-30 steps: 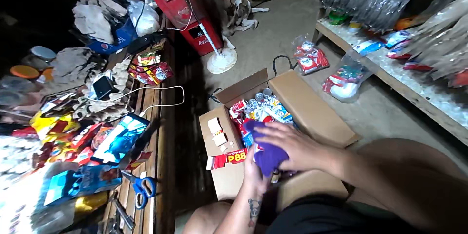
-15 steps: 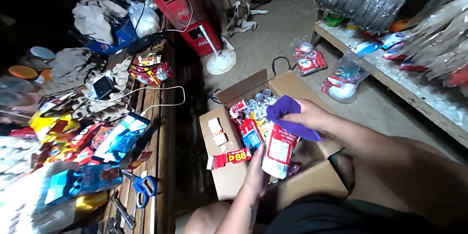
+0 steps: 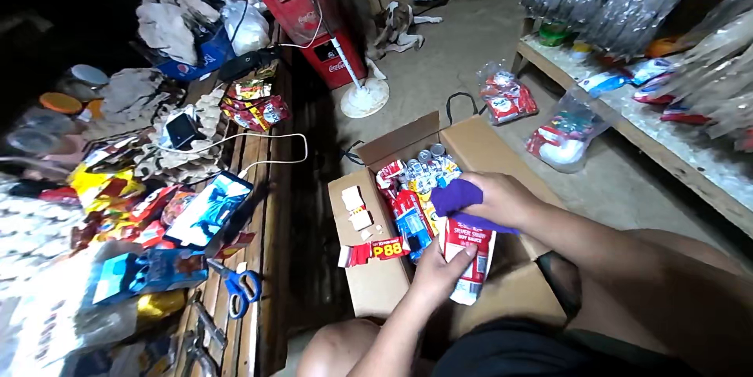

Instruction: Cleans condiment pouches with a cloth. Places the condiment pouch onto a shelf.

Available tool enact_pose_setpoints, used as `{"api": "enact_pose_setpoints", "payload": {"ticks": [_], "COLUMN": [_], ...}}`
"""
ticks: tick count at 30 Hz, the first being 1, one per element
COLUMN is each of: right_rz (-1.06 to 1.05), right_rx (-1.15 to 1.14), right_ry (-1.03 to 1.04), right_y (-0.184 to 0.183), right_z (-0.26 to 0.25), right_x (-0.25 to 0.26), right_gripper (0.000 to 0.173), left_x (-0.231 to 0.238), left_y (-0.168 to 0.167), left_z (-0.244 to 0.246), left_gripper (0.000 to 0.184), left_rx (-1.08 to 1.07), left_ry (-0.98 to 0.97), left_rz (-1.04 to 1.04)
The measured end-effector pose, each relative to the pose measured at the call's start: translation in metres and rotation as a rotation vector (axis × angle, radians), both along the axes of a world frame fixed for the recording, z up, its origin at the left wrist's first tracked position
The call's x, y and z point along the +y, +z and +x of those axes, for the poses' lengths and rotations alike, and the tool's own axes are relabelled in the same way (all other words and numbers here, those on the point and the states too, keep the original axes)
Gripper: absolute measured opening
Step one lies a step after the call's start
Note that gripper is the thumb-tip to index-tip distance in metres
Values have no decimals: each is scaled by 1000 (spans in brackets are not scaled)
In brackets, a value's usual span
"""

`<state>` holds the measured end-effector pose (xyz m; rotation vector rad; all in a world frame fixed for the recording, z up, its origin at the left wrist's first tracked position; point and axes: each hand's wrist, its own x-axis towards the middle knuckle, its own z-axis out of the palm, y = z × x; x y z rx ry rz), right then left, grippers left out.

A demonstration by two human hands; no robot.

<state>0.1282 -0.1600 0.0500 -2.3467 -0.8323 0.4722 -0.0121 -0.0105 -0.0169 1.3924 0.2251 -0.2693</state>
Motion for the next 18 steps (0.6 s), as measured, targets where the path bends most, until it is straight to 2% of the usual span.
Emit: {"api": "enact_pose_setpoints", "payload": {"ticks": [4, 8, 14, 18], "right_rz": [102, 158, 260, 480], "right_rx": [-228, -340, -327, -217], "right_ry": [-72, -116, -257, -467], "right_y": [-36, -53, -47, -48], "right_z": [5, 11, 29, 46], "right_x": [5, 2, -8, -23], "right_gripper": [41, 49, 52, 57], "left_x": [0, 1, 6, 7], "left_y": [11, 15, 15, 18], "left_z": [1, 1, -5, -10], "left_gripper": [45, 48, 46, 43], "left_rx": [-17, -5, -39, -64], "left_ry": [25, 6, -16, -11], "left_rz": [25, 35, 29, 37]}}
